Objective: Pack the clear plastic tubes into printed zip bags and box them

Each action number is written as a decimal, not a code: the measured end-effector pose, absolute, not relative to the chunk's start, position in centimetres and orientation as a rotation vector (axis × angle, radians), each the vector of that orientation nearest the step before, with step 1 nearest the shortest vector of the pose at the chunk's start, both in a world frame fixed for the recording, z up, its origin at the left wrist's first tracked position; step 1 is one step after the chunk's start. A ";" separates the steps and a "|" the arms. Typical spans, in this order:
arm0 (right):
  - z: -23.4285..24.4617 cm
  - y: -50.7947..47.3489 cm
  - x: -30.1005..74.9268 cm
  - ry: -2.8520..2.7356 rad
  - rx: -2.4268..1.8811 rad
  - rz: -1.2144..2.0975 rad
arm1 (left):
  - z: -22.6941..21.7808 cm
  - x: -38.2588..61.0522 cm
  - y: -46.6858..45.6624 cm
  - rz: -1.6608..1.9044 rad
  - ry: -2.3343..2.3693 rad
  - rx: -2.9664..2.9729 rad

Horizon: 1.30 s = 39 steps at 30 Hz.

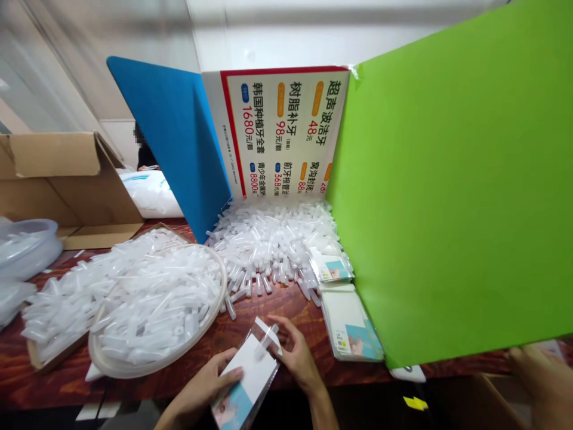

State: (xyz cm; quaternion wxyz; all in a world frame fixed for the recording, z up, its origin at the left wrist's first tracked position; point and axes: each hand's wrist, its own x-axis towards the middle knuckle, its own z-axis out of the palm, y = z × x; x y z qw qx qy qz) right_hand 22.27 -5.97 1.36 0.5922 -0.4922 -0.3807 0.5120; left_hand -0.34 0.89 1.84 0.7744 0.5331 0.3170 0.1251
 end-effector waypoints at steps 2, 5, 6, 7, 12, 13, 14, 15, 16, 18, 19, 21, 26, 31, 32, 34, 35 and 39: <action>1.1 -6.1 22.6 -0.847 -1.138 1.187 | 1.6 -0.5 0.6 0.297 0.704 1.134; 0.5 -6.1 23.2 -0.848 -1.227 1.118 | 1.5 -0.7 0.5 0.309 0.707 1.101; 0.3 -5.9 23.3 -0.855 -1.259 1.104 | 1.6 -0.7 0.5 0.307 0.703 1.094; 0.1 -5.8 23.2 -0.869 -1.279 1.101 | 1.6 -0.6 0.6 0.302 0.697 1.091; 0.0 -4.9 21.8 -1.203 -1.231 1.131 | 1.6 -0.4 0.7 0.179 0.709 1.195; 0.1 -4.6 21.6 -1.308 -1.225 1.141 | 1.4 -0.4 0.7 0.159 0.723 1.232; 0.3 -4.3 21.7 -1.392 -1.271 1.101 | 1.3 -0.4 0.8 0.163 0.735 1.268; 0.4 -3.9 22.0 -1.441 -1.370 1.004 | 1.1 -0.4 0.8 0.189 0.744 1.298; 0.5 -3.5 22.7 -1.446 -1.502 0.855 | 0.9 -0.4 0.9 0.226 0.752 1.322; 0.5 -2.4 24.6 -1.316 -1.774 0.492 | 0.7 -0.4 1.0 0.320 0.775 1.343; 0.4 -1.8 25.7 -1.223 -1.876 0.355 | 0.6 -0.5 1.0 0.371 0.790 1.338; 0.0 -0.7 27.8 -1.092 -1.995 0.233 | 0.6 -0.5 1.0 0.473 0.828 1.288; -0.9 0.1 28.8 -1.071 -2.056 0.166 | 0.9 -0.8 0.7 0.618 0.870 1.115; 0.9 -2.1 24.9 -1.272 -1.703 0.569 | 1.0 -1.6 0.4 0.588 0.781 1.098; 1.6 -2.5 24.1 -1.324 -1.577 0.747 | 0.9 -1.8 0.4 0.568 0.774 1.089; 3.0 -3.0 22.8 -1.412 -1.364 1.043 | 0.7 -2.3 0.3 0.518 0.752 1.063; 3.7 -3.1 22.3 -1.451 -1.305 1.129 | 0.6 -2.5 0.3 0.501 0.731 1.049; 5.7 -2.3 21.8 -1.509 -1.233 1.211 | 0.0 -3.9 0.3 0.518 0.658 1.001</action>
